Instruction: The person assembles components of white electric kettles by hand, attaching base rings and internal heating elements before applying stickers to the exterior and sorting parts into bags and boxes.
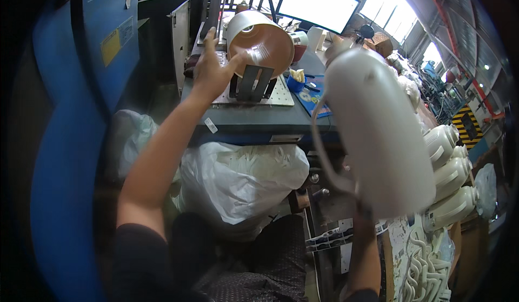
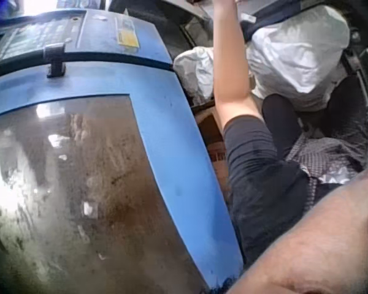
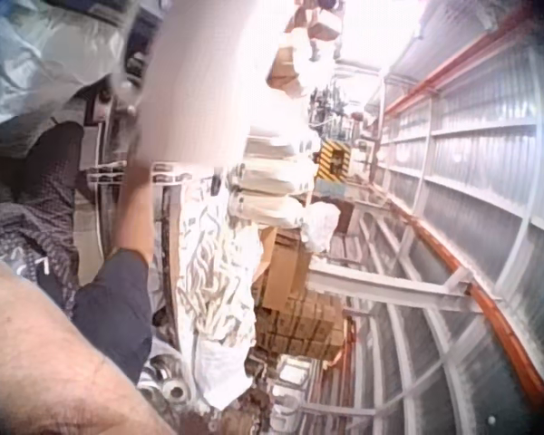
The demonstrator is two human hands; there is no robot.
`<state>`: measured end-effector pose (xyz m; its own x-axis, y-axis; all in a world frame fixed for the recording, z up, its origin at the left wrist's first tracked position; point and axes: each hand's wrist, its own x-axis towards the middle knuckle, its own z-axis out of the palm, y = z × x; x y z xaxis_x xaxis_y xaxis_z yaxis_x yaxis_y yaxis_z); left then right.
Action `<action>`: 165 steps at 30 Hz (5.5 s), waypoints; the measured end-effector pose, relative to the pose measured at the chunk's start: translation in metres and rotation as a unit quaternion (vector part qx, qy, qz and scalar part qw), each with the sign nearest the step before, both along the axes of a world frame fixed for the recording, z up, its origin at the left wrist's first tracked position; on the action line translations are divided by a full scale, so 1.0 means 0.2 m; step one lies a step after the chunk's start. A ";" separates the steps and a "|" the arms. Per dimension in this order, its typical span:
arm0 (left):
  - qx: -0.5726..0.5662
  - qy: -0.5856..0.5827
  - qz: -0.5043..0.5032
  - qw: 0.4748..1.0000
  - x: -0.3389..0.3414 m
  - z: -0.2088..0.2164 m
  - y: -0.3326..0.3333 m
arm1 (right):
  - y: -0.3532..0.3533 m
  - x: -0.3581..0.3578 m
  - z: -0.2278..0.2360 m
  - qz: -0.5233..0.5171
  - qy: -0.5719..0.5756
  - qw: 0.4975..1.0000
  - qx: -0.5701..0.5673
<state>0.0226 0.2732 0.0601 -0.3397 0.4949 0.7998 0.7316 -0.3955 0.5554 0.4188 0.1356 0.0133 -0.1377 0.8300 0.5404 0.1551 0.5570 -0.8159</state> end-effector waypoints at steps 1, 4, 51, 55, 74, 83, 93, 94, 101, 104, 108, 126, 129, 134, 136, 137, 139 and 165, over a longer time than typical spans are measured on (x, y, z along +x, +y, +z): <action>-0.137 -0.021 0.011 0.990 -0.05 0.01 0.15 | 0.18 0.02 0.01 -0.011 0.170 0.980 -0.105; -0.217 -0.303 -0.249 0.894 -0.24 -0.11 0.46 | 0.82 -0.22 0.14 -0.020 0.371 0.912 -0.174; -0.207 -0.153 -0.223 0.940 0.40 -0.95 -1.44 | -1.20 0.22 -0.85 -0.230 -0.124 0.957 0.128; -0.235 -0.174 -0.233 0.927 0.44 -0.89 -1.38 | -1.21 0.25 -0.91 -0.245 -0.201 0.931 0.179; -0.305 -0.355 -0.433 0.770 0.40 -0.97 -1.07 | -4.30 1.86 -1.15 -0.782 -0.272 0.237 -0.509; -0.345 -0.323 -0.401 0.785 0.23 -1.04 -1.21 | -3.12 1.60 -0.25 -0.465 -0.317 0.294 -0.773; -0.308 -0.527 -0.372 0.699 0.01 -1.23 -1.25 | -1.47 0.87 -0.52 -0.253 0.145 0.907 -0.305; -0.292 -0.532 -0.351 0.713 -0.03 -1.04 -1.35 | -1.37 0.80 -0.70 -0.184 0.295 0.872 -0.344; -0.146 -0.510 -0.103 0.841 -0.69 -0.85 -2.03 | -1.09 0.42 -1.18 -0.258 0.164 0.902 -0.304; -0.053 -0.657 -0.300 0.690 -1.05 -1.06 -2.29 | -1.29 0.35 -0.93 -0.158 -0.146 0.976 0.019; -0.154 -0.535 -0.023 0.831 -0.23 -0.85 -2.05 | -1.37 0.19 -0.82 -0.083 -0.425 0.894 0.114; -0.183 -0.673 -0.300 0.651 -0.02 -1.18 -1.91 | -1.27 -0.05 -0.40 -0.090 -0.171 0.963 0.188; -0.188 -0.694 -0.265 0.642 0.05 -1.01 -1.90 | -1.25 -0.05 -0.42 -0.096 -0.177 0.952 0.229; -0.165 -0.376 -0.149 0.899 -0.13 -1.23 -1.89 | -1.15 -0.02 -0.43 -0.017 -0.091 0.982 0.165; -0.184 -0.181 -0.054 0.965 -0.14 -1.24 -1.86 | -1.07 0.04 -0.49 -0.020 -0.028 0.995 0.092; -0.206 -0.132 -0.043 0.969 -0.15 -1.20 -1.86 | -1.03 0.04 -0.50 -0.054 0.018 0.996 0.065; -0.182 -0.252 -0.118 0.943 -0.18 -1.22 -1.86 | -0.93 0.02 -0.46 -0.114 0.247 0.958 -0.086; -0.154 -0.690 -0.291 0.645 -0.12 -1.24 -1.78 | -0.97 -0.08 -0.46 0.088 0.079 0.988 -0.102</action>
